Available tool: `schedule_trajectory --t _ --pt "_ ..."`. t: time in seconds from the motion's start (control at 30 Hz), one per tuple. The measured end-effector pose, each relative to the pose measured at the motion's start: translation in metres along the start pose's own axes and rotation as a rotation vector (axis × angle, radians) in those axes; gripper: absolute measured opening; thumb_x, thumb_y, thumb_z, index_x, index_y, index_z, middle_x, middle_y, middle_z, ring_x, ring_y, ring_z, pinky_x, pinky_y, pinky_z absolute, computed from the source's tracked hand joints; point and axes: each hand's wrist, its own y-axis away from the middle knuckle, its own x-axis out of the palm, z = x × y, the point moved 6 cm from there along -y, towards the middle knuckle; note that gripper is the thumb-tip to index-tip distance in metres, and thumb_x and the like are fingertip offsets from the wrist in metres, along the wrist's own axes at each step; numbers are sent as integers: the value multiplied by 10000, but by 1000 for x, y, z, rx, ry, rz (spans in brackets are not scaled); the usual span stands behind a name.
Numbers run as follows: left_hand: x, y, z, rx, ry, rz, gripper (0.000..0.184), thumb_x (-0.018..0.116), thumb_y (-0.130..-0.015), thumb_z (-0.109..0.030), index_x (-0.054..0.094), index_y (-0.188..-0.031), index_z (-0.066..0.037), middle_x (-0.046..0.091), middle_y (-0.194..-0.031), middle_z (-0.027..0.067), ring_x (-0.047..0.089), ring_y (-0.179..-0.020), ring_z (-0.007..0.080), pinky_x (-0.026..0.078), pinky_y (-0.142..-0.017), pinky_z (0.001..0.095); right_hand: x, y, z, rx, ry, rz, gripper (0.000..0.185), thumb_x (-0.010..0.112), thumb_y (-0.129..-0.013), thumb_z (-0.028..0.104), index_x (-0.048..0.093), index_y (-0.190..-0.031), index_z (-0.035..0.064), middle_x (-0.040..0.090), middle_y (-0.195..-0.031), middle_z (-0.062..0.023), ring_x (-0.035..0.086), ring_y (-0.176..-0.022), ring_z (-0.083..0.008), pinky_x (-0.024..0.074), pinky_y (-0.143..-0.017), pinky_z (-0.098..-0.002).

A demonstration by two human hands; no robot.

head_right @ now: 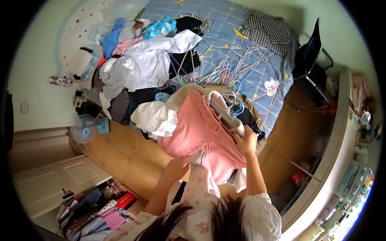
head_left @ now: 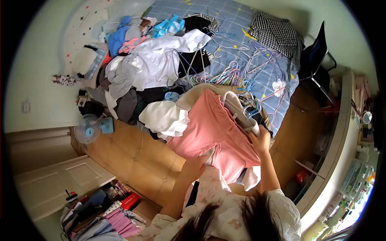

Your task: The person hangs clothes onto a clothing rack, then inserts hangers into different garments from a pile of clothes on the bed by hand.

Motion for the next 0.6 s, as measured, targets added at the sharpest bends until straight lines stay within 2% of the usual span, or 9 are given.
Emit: schedule_trajectory --t 0.1,0.27,0.4,0.5,0.53,0.6 --pt "-16 26 8 -12 -6 -76 338 581 -793 -132 545 -1124 -74 602 -902 166 589 -804 356 467 -686 467 -29 22 22 -6 -7 -85 228 673 -661 155 556 -751 -18 566 -664 -233 542 -572 -376 451 -563 -408" --pt "-32 83 25 -25 114 -149 315 570 -798 -143 566 -1104 -64 623 -969 151 601 -833 347 478 -714 450 -89 65 81 -77 -34 -222 166 662 -678 99 566 -725 -28 554 -607 -178 506 -528 -206 434 -533 -358" --pt "-30 121 41 28 194 -171 298 565 -805 -155 580 -1086 -58 630 -959 149 606 -831 339 482 -722 441 -120 107 109 -124 26 -329 166 663 -674 82 532 -686 -20 529 -582 -141 440 -521 -167 418 -520 -346" --pt "-29 152 50 77 221 -214 296 567 -805 -156 580 -1082 -51 633 -944 145 608 -824 334 483 -721 435 -141 144 142 -184 -5 -399 134 644 -683 58 538 -714 -18 500 -579 -96 412 -557 -124 403 -524 -320" --pt "-31 163 53 100 224 -235 296 568 -805 -155 580 -1081 -49 635 -941 143 609 -823 332 484 -720 432 -146 158 151 -136 -67 -396 112 624 -689 42 537 -728 -16 486 -587 -64 406 -568 -114 395 -526 -306" --pt "-37 188 53 142 254 -257 291 565 -806 -146 577 -1080 -48 637 -934 139 612 -823 328 485 -718 423 -164 189 178 -223 -22 -460 86 600 -690 23 537 -736 -14 478 -599 -48 404 -575 -108 394 -535 -297"
